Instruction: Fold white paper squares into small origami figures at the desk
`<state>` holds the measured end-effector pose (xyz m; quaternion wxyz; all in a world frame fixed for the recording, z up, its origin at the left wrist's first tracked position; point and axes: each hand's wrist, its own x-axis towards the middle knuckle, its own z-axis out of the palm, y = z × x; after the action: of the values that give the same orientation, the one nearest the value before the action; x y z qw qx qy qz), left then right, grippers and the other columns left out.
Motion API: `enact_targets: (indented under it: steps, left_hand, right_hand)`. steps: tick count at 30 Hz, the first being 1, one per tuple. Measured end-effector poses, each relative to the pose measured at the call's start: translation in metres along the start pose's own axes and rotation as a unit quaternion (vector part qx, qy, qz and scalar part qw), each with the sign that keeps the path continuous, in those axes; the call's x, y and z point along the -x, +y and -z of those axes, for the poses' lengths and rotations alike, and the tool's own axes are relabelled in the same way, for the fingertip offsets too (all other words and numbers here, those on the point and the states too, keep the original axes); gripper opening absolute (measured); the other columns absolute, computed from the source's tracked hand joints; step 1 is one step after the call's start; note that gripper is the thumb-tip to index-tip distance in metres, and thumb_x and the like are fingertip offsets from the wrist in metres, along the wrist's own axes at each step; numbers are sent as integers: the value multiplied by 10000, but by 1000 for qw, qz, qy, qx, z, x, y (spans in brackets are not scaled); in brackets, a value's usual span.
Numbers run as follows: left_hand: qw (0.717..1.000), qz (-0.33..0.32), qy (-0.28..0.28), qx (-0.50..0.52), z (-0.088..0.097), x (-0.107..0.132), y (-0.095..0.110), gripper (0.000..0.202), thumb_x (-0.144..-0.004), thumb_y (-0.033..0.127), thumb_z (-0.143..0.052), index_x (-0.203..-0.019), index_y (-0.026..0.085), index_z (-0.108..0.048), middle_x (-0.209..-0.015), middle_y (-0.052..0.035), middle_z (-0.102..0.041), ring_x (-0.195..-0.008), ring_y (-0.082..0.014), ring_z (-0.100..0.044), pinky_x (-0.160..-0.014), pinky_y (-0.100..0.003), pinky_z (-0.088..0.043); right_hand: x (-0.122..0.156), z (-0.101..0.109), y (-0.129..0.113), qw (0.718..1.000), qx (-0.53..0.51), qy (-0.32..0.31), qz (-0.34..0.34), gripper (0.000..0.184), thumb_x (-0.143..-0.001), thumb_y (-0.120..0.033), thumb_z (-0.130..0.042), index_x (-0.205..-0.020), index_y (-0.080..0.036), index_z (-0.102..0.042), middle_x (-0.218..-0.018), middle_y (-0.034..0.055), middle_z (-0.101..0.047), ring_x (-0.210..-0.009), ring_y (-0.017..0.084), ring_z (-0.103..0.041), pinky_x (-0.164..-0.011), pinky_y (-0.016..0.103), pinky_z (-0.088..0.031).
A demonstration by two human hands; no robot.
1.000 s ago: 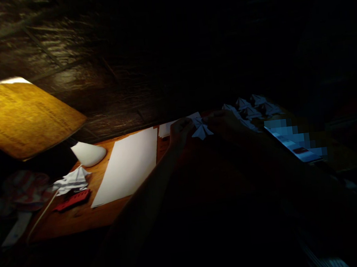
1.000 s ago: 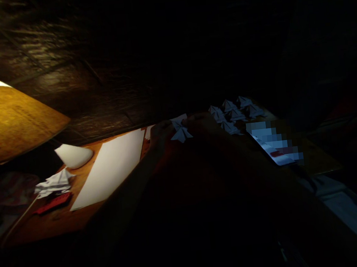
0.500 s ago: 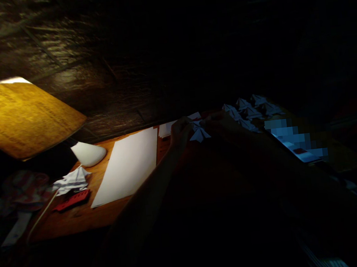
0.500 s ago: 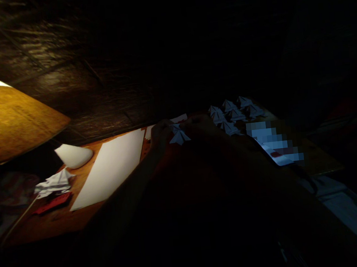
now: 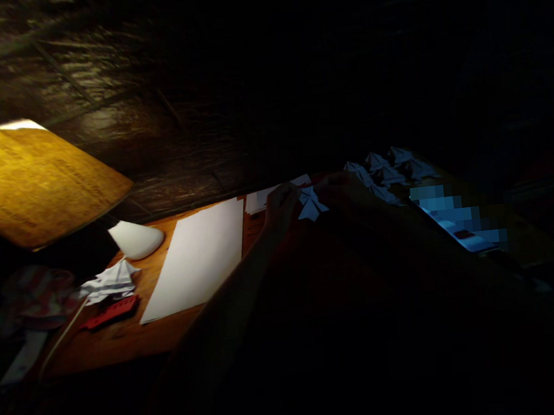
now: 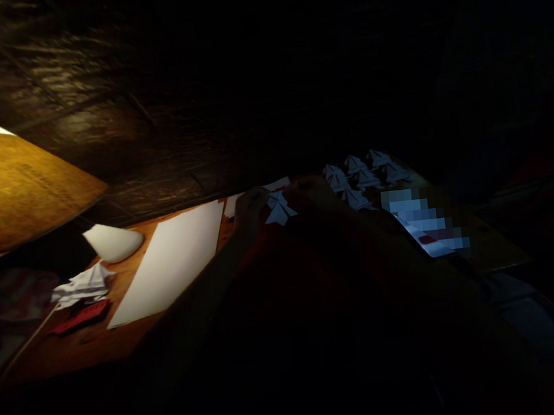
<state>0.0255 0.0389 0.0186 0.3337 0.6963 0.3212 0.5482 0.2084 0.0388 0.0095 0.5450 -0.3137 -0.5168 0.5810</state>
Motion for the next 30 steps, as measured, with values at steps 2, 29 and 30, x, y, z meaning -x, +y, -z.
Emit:
enact_targets:
  steps: [2,29,30]
  left_hand:
    - [1000,-4,13,-6,0,-1,-3,329,-851,396,-666,-630,188,-540,-627,14,-489,-646,-133,-446,-605,-262,-362]
    - [995,102,1,5,-4,2,0,289,-806,449,-794,-697,192,-719,-601,4,-615,-659,-150,-518,-579,-304,-355]
    - [995,104,1,8,-4,2,1,289,-805,447,-795,-694,192,-716,-614,1,-625,-673,-155,-532,-588,-308,-365]
  right_hand:
    - [-1,0,1,1000,5,28,-2,303,-636,-369,-870,-622,-171,-641,-575,-11,-565,-526,84,-465,-504,247,-356]
    - [2,-8,3,999,-9,27,21,283,-635,-382,-873,-664,-176,-682,-626,-7,-615,-576,95,-506,-540,244,-391]
    - [3,-8,2,999,-16,25,21,287,-633,-380,-872,-651,-179,-668,-618,-9,-607,-569,94,-497,-531,244,-382]
